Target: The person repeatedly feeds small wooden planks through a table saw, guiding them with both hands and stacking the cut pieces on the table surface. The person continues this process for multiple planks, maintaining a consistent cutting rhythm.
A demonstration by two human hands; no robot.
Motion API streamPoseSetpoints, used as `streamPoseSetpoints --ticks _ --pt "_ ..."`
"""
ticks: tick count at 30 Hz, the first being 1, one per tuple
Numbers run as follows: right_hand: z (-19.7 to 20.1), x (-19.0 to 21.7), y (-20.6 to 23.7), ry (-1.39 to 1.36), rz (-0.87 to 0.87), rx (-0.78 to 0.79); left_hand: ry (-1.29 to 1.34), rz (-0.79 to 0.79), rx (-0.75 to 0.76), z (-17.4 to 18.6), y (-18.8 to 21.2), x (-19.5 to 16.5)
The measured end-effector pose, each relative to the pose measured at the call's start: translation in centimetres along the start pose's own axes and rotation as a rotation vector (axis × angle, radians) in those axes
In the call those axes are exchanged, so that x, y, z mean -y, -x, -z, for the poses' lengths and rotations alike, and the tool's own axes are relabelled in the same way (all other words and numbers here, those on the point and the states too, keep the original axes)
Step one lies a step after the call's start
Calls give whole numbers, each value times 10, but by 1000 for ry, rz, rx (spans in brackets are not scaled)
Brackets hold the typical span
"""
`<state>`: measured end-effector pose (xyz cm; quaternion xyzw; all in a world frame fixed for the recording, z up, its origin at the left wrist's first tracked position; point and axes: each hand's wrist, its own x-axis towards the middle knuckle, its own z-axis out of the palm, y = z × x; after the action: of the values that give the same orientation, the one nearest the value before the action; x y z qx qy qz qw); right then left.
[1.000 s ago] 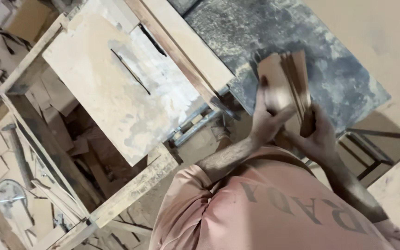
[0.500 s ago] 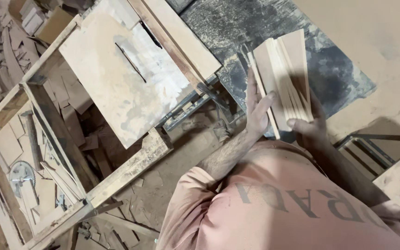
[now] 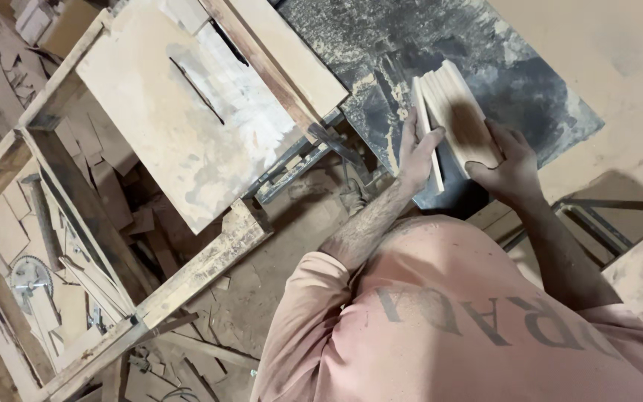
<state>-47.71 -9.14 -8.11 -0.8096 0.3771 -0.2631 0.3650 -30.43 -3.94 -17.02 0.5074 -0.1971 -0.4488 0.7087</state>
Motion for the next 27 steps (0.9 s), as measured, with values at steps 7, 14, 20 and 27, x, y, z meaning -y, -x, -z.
streamPoseSetpoints --ticks 7,14,20,27 --pt "0 6 4 255 191 44 327 41 19 -14 -3 4" --pt "-9 -14 14 216 243 -27 -273 -114 -134 13 61 -116" --pt "-27 -49 9 202 543 -180 -857 -387 -647 147 29 -215" --pt "-27 -56 12 276 518 -170 -957 -248 -539 233 -60 -167"
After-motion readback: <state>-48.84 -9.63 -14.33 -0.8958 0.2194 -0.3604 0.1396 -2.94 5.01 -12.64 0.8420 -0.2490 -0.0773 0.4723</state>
